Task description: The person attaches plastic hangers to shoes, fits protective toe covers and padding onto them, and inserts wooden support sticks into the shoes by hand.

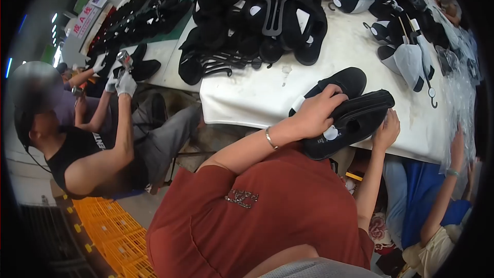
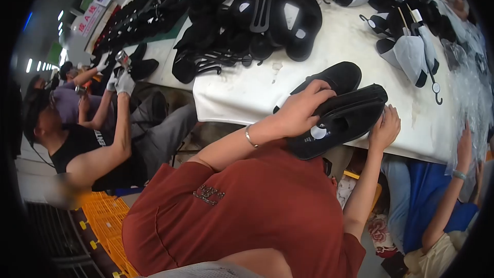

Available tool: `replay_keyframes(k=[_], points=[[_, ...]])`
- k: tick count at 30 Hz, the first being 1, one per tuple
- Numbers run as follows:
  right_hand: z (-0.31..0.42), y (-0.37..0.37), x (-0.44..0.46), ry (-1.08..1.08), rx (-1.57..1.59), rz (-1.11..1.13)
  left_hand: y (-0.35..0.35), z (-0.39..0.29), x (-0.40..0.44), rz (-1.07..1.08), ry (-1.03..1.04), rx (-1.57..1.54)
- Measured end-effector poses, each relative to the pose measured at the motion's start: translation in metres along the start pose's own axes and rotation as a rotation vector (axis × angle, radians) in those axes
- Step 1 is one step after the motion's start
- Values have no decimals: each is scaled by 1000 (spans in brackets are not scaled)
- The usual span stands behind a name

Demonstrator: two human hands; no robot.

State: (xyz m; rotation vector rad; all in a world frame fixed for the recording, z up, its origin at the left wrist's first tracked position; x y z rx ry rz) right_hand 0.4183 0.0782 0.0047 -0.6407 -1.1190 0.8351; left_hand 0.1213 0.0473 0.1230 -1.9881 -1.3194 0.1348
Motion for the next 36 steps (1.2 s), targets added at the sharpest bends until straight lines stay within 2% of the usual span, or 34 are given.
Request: replay_keyframes(k=[4,16,28,32,33,34,36], points=[[5,-4,-1,-35,4,-6,-31,3,-23,-60,-66,-97],[12,-10,3,-53,18,3,-134,1,-74,-323,-52,-197],[14,-12,4,-24,40,7,-198,-30,-113,-438,91,-133],[12,-10,3,-20,46,18,-237,-12,-138,-624,26,-114],[10,-9,3,-27,39,19,-249,1,-144,-656,-97,-90],[11,-10,3,-32,46,13,-263,3,-146,-676,-136,-139],[11,-10,3,-35,39,10,-296,16,-155,-789,-152,-15]])
Point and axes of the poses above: each hand's wrist, its own x-axis towards the middle knuckle, its own y-axis out of the palm, z = x × y, the point moved 10 cm from there along x, towards the middle knuckle, and after that the axes turned 3 degrees about y, right-handed, at the moved point
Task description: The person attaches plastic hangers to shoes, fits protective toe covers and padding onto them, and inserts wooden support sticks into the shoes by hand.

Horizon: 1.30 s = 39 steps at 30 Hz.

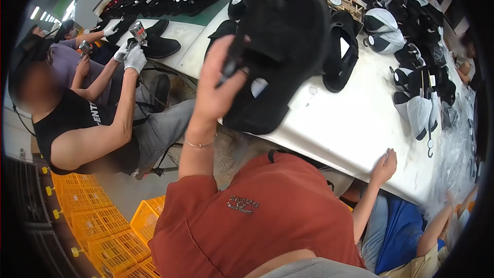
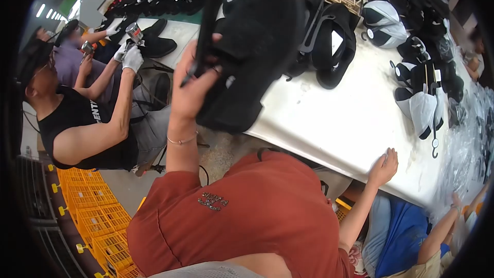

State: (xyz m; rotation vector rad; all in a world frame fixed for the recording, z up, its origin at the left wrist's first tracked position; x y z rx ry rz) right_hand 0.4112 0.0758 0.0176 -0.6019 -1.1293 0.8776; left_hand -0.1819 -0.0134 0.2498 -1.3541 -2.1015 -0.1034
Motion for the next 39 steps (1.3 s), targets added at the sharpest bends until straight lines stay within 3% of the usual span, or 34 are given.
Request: replay_keyframes(k=[3,4,6,8,10,12,15,19,22,26,30,36,38,39], points=[[-3,2,0,-11,6,-10,-37,18,35,-125,-8,-44],[-4,3,0,-10,4,-9,-53,18,48,-165,93,140],[-7,2,0,8,-4,-29,-78,42,65,-240,126,51],[-11,7,-2,28,-15,14,-109,85,81,-321,96,50],[-11,4,-4,33,-12,5,-138,129,101,-367,-113,-3],[-8,6,-1,11,2,9,-153,158,133,-316,-98,-98],[-10,6,-2,8,7,0,-193,204,178,-448,-114,121],[-7,3,-1,21,34,-3,-234,272,224,-640,-355,478],[-10,6,0,22,30,17,-211,292,222,-636,-784,674],[-15,9,-1,24,30,49,-155,289,184,-598,-973,656],[-18,10,-1,-21,15,20,-113,306,168,-493,-976,684],[-12,7,2,9,14,23,-111,327,178,-320,-1091,608],[-10,5,1,11,8,15,-105,352,191,-175,-1076,604],[-7,4,2,30,12,26,-100,346,206,64,-954,800]])
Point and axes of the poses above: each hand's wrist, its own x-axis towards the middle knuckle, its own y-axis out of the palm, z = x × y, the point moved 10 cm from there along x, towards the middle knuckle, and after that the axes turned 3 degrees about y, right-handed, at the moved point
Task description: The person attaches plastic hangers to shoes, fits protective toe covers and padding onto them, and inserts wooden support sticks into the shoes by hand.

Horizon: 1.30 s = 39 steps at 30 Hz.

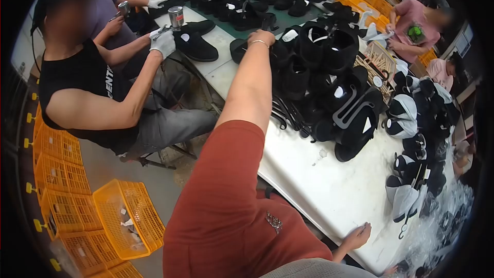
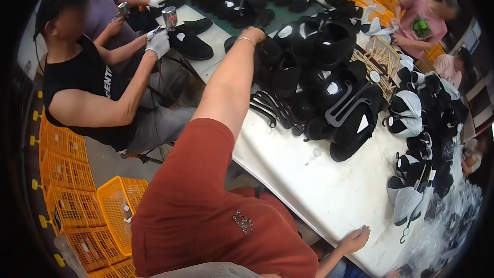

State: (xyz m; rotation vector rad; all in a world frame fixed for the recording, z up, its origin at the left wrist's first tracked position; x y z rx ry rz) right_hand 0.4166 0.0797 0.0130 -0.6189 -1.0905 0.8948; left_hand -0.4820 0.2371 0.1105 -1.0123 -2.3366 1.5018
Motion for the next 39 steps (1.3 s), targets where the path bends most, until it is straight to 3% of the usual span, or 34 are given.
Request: replay_keyframes(k=[1,3,5,9,13,17,22,27,30,33,34,35,39], points=[[2,-1,1,20,4,11,9,-1,30,-4,108,121],[4,-2,0,39,25,0,-3,-10,11,146,85,243],[1,-3,-1,59,45,-11,-25,-16,8,78,125,303],[-7,0,-1,64,64,-11,-61,-54,2,33,405,444],[-4,-1,-2,30,10,-33,-95,-97,-16,-95,526,369],[1,-6,-6,2,-8,-71,-114,-170,-120,-209,1009,-133],[10,-8,-6,-11,-57,-81,-87,-226,-299,-59,1264,-695],[4,-7,-6,57,-16,-75,16,-245,-466,263,1514,-727],[7,-11,-6,63,-14,-86,150,-240,-546,745,1607,-819],[10,-14,-4,53,-36,-94,259,-234,-614,1154,1601,-660],[14,-16,-4,37,-19,-98,297,-236,-622,1189,1579,-639],[17,-19,-5,18,-4,-104,335,-237,-623,1442,1295,-709],[22,-23,-1,68,-31,-77,418,-256,-585,1387,1085,-718]])
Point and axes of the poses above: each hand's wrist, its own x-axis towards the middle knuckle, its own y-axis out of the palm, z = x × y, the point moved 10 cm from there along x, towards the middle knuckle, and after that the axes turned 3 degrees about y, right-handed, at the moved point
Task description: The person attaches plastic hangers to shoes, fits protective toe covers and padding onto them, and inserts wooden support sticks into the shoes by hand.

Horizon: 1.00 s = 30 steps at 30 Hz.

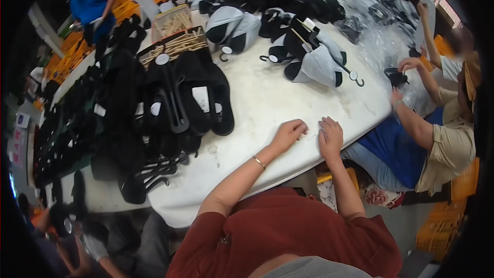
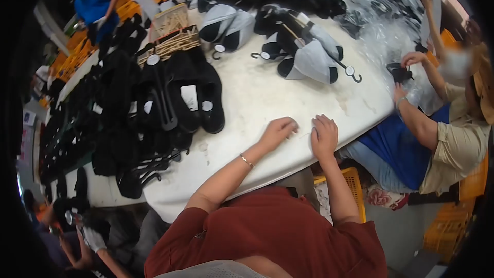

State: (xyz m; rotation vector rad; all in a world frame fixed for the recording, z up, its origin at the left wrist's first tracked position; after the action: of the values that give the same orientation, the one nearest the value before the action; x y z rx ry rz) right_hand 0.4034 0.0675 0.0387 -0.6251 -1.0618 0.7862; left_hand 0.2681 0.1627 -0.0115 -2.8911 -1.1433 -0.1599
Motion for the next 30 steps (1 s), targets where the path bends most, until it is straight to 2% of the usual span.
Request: replay_keyframes(k=[2,4,7,9,10,12,14,16,19,21,22,24,30], points=[[3,0,1,-13,13,4,-14,1,0,-50,-28,-160],[3,2,2,0,-9,22,-14,5,-2,3,-77,-223],[3,0,9,-22,-26,35,-7,3,-3,34,-86,-215],[-19,14,15,68,72,172,-4,-9,-3,53,37,-37],[-11,10,34,66,60,173,-4,-11,-2,56,43,-47],[12,-26,92,-18,119,-27,-4,-14,-5,42,56,66],[51,-38,157,-196,27,-102,-4,-14,-4,49,45,75],[90,-34,216,-409,-110,-126,-6,-15,-5,37,48,80],[83,5,297,-503,-142,-104,-7,-17,-5,29,87,114],[31,54,344,-143,-359,226,-6,-16,-6,31,101,122],[29,60,354,-150,-363,221,-7,-17,-5,27,110,120],[15,80,362,-65,-471,362,-7,-19,-5,29,107,151],[33,69,348,-208,-475,293,-8,-21,-6,25,104,172]])
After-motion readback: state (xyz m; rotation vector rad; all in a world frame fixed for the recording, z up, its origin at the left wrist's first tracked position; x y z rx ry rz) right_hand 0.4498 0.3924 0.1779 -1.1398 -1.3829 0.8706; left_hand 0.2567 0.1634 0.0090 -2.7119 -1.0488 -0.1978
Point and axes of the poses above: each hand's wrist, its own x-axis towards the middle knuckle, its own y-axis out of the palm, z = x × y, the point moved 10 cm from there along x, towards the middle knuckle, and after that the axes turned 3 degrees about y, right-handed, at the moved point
